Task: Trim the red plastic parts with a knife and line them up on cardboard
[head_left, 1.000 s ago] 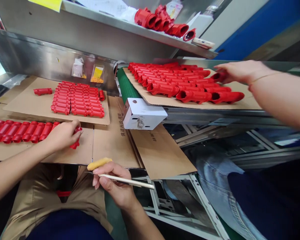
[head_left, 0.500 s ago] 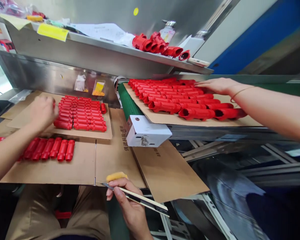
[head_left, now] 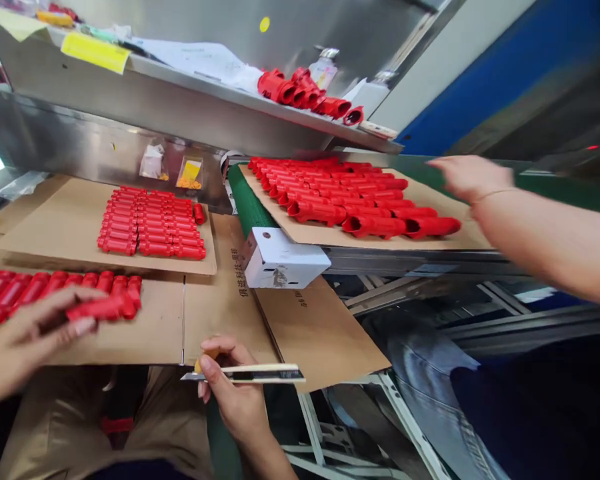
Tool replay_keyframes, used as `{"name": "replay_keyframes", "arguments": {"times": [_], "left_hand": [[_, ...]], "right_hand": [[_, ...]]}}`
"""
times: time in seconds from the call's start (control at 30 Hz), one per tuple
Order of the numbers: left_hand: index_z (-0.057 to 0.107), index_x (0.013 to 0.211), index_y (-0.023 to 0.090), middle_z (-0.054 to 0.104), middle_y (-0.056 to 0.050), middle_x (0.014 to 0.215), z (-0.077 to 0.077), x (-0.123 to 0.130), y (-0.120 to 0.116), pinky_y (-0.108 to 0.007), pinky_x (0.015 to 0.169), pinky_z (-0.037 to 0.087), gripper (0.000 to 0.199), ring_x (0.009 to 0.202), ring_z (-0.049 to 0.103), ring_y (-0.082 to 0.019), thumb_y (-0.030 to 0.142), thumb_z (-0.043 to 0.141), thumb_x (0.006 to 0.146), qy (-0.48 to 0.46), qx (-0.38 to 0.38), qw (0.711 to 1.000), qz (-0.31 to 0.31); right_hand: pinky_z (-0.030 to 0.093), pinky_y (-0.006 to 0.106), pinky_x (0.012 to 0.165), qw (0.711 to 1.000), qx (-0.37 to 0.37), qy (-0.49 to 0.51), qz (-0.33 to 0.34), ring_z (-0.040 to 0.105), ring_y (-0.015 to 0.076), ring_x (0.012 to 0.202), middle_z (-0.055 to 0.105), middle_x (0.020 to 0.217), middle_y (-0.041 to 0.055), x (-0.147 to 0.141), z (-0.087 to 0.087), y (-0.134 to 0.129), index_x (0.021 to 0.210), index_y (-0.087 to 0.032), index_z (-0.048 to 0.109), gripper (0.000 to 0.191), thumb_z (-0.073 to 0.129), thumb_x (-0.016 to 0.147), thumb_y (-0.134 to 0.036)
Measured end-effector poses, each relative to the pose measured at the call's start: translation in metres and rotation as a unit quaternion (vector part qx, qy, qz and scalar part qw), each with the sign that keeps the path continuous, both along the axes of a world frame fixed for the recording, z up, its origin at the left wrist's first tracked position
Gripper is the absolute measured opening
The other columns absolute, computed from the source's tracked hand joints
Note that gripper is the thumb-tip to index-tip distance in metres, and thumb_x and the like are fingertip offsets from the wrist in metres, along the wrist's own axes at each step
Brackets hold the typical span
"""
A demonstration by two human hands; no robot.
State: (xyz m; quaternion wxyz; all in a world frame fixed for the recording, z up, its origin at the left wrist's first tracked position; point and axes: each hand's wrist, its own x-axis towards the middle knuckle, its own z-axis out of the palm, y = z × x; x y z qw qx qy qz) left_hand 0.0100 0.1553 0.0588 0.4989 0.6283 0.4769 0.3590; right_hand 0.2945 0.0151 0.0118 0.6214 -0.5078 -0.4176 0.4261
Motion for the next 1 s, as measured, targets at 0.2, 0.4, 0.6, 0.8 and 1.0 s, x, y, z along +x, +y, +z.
{"name": "replay_keyframes", "arguments": {"times": [0.2,0.4,0.6,0.8,1.0], "left_hand": [[0.085,0.114,0.027,0.082,-0.010,0.107,-0.042,0.022,-0.108,-0.031,0.078,0.060,0.036,0.092,0.075,-0.029,0.052,0.085,0.087,-0.092,-0.167,0.979,-0.070],[0.082,0.103,0.024,0.078,-0.007,0.089,-0.050,0.018,-0.129,-0.026,0.063,0.053,0.041,0.073,0.066,-0.021,0.052,0.096,0.076,-0.124,-0.222,0.966,0.055],[0.074,0.085,0.024,0.058,0.001,0.062,-0.053,0.021,-0.131,-0.022,0.048,0.034,0.040,0.054,0.044,-0.014,0.063,0.081,0.089,-0.084,-0.181,0.972,0.120],[0.078,0.107,0.029,0.072,-0.001,0.085,-0.061,0.019,-0.132,-0.025,0.064,0.053,0.029,0.069,0.060,-0.017,0.051,0.085,0.090,-0.112,-0.105,0.979,0.131],[0.076,0.107,0.028,0.072,0.002,0.093,-0.047,0.036,-0.123,-0.019,0.066,0.058,0.047,0.074,0.064,-0.013,0.037,0.103,0.069,-0.284,-0.211,0.916,0.187]], "right_hand": [[0.037,0.016,0.041,0.983,-0.130,-0.007,0.131,0.046,0.0055,0.042,0.058,0.061,-0.0069,-0.034,0.010,0.007,0.092,-0.020,0.063,0.046,0.079,0.091,-0.063],[0.041,0.019,0.044,0.973,-0.178,-0.014,0.144,0.050,0.0087,0.049,0.060,0.065,-0.0055,-0.052,-0.002,-0.007,0.092,-0.021,0.063,0.045,0.080,0.089,-0.062],[0.039,0.021,0.049,0.978,-0.098,-0.156,0.096,0.052,0.0107,0.052,0.059,0.063,-0.0036,-0.062,-0.010,-0.015,0.081,-0.021,0.064,0.038,0.065,0.103,-0.052],[0.045,0.022,0.050,0.980,-0.103,-0.147,0.083,0.056,0.0114,0.052,0.062,0.064,-0.0036,-0.063,-0.015,-0.020,0.090,-0.021,0.066,0.030,0.065,0.104,-0.047],[0.055,0.025,0.060,0.913,0.181,-0.340,0.136,0.065,0.0150,0.062,0.074,0.076,0.0044,-0.068,-0.023,-0.019,0.104,-0.019,0.076,0.014,0.064,0.106,-0.027]]}}
